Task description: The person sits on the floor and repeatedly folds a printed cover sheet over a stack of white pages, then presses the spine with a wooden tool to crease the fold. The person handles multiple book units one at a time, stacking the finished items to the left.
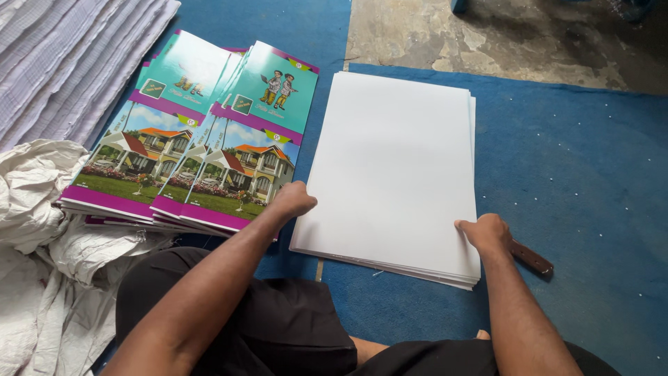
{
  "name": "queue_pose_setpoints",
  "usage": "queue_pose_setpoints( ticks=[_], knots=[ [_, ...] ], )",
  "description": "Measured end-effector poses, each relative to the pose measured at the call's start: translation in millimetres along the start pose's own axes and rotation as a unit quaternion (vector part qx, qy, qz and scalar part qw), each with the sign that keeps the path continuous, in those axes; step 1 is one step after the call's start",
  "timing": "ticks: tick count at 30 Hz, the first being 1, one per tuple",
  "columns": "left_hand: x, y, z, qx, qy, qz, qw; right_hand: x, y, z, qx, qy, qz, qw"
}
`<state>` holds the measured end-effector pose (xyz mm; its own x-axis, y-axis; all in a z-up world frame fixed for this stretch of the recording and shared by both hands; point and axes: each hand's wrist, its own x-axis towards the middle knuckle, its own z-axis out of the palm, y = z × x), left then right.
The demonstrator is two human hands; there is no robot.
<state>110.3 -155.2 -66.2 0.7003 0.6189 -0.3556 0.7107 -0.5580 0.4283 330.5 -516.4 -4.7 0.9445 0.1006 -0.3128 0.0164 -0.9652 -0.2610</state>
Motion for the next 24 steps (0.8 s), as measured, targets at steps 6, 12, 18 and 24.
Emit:
queue_pose_setpoints(
  ticks=[6, 12, 18, 24],
  knots=[
    [-9, 7, 5, -0.030, -0.001, -0.003, 1.000, -10, -14, -13, -0.047, 0.001, 0.016, 0.999],
    [-14, 11, -10, -0.073, -0.018, -0.019, 0.997, -16, -15, -25, 0.231, -0.011, 0.028, 0.973],
    [-11, 16, -13, -0.151, 0.042, -0.058, 0.986, -10, -15, -42, 0.379, -0.060, 0.045, 0.922],
    [-21, 23, -21, -0.312, 0.061, -0.105, 0.942, -15, -13, -58, 0.392, -0.062, 0.037, 0.917]
  ],
)
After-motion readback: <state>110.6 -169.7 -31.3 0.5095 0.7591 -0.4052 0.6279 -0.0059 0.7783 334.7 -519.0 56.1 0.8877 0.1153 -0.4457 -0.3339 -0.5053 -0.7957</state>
